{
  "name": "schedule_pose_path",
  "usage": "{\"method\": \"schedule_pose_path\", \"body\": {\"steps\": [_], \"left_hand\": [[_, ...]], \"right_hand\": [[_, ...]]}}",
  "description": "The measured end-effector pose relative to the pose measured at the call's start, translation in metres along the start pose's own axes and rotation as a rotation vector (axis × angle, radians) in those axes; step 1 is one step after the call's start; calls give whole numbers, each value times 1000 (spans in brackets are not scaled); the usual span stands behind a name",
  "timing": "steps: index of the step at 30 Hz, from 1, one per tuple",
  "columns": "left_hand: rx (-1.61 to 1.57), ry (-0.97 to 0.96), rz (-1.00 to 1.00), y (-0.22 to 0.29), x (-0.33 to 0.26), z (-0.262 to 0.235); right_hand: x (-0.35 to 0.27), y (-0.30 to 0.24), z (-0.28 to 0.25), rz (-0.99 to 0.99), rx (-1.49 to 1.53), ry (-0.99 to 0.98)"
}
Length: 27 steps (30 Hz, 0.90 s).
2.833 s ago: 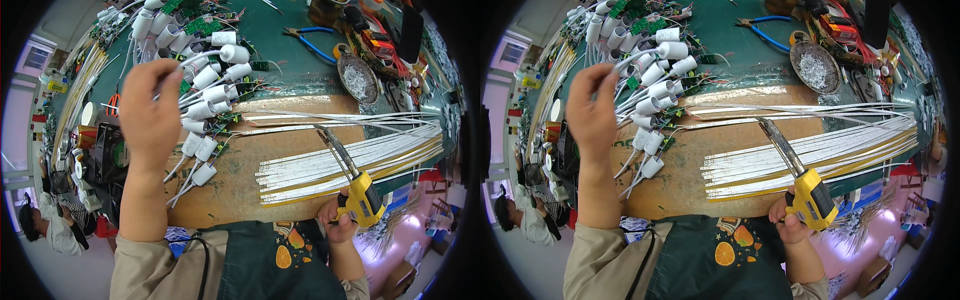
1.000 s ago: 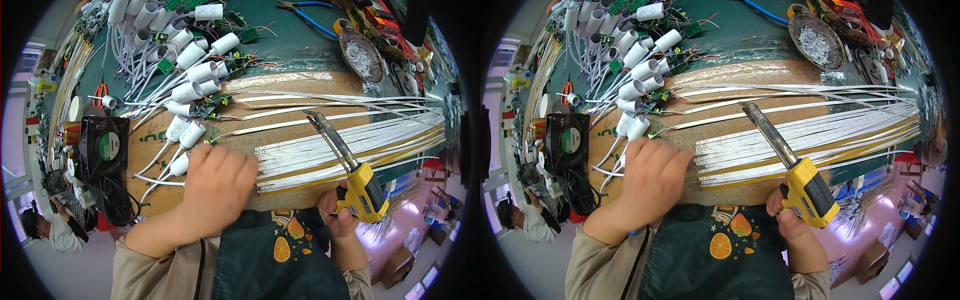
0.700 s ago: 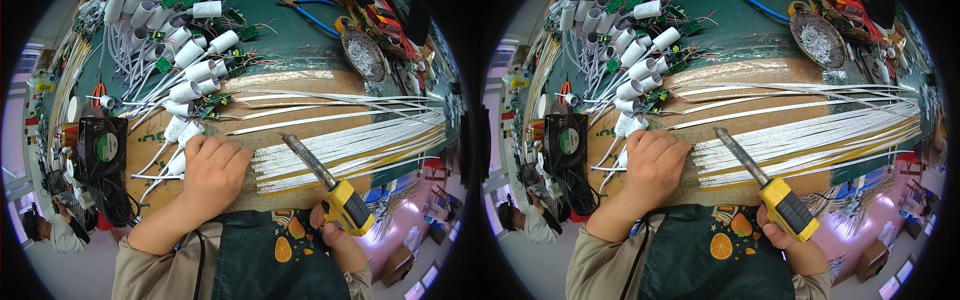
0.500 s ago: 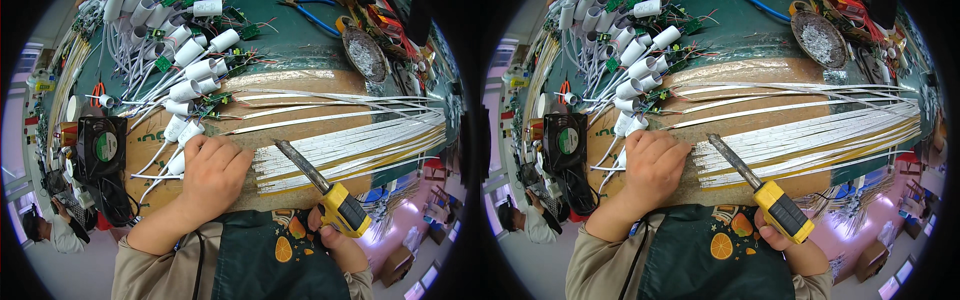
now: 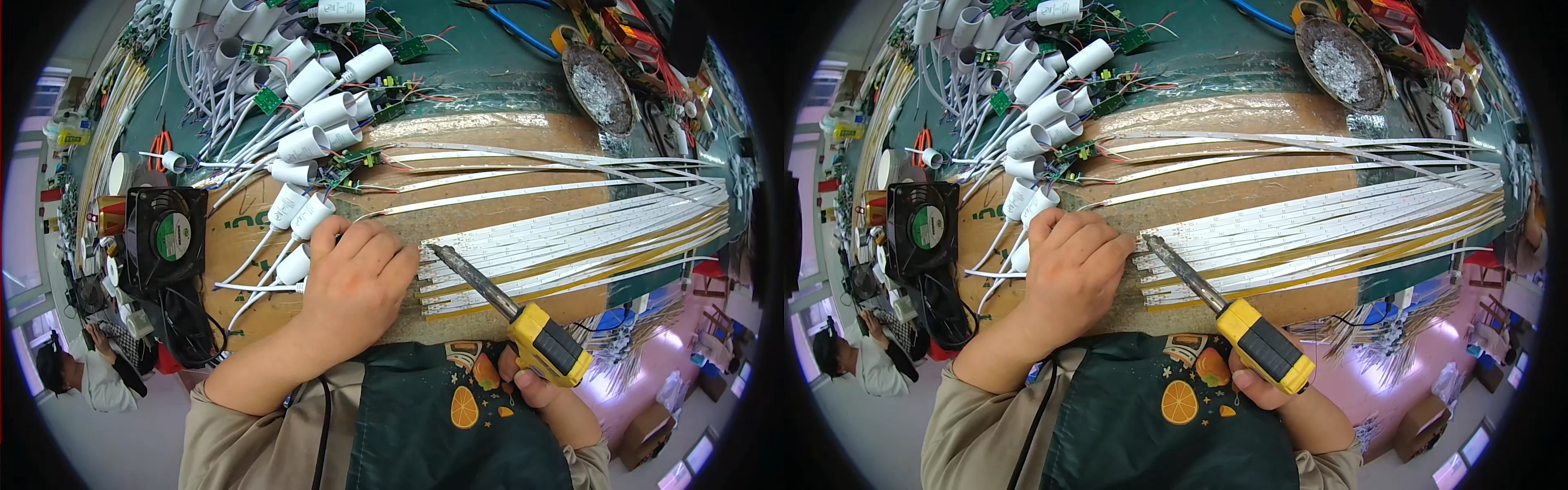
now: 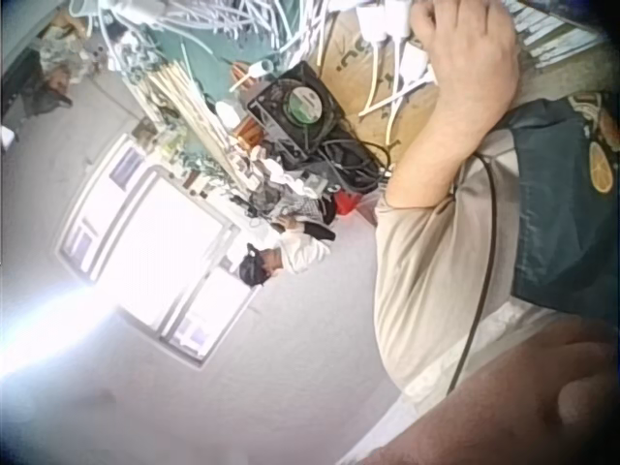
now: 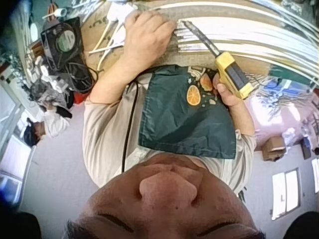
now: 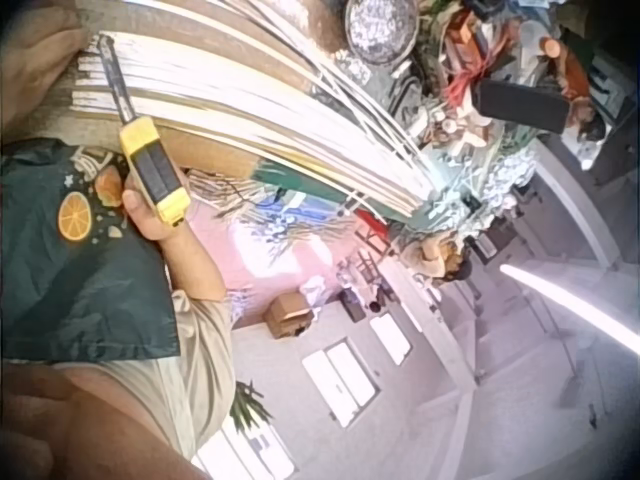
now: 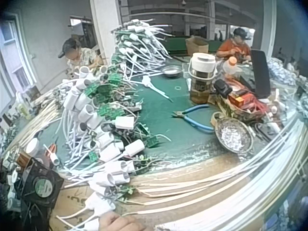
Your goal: The person arranges LED strips on the workbench and solders wires from power driver assemblies onto the ends of the strips using a soldering iron.
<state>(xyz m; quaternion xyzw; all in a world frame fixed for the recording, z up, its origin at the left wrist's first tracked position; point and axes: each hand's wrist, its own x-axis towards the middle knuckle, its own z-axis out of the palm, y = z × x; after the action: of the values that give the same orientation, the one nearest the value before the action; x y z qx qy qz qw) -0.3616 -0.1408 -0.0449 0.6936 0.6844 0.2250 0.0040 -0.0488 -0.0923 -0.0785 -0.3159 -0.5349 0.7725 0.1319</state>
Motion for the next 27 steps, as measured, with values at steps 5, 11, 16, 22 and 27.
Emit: {"method": "schedule_pose_path", "body": {"steps": [5, 11, 16, 22, 27], "left_hand": [[-7, 0, 2, -1, -1, 0], [-28, -7, -3, -2, -1, -1], [-30, -21, -3, -2, -1, -2], [-23, -35, -9, -1, 0, -3], [-24, -34, -8, -1, 1, -3]], "right_hand": [[-3, 3, 0, 30, -17, -2], [2, -2, 3, 48, -5, 32], [5, 4, -1, -56, -121, -41], [8, -15, 12, 160, -39, 70], [6, -5, 6, 70, -51, 28]]}}
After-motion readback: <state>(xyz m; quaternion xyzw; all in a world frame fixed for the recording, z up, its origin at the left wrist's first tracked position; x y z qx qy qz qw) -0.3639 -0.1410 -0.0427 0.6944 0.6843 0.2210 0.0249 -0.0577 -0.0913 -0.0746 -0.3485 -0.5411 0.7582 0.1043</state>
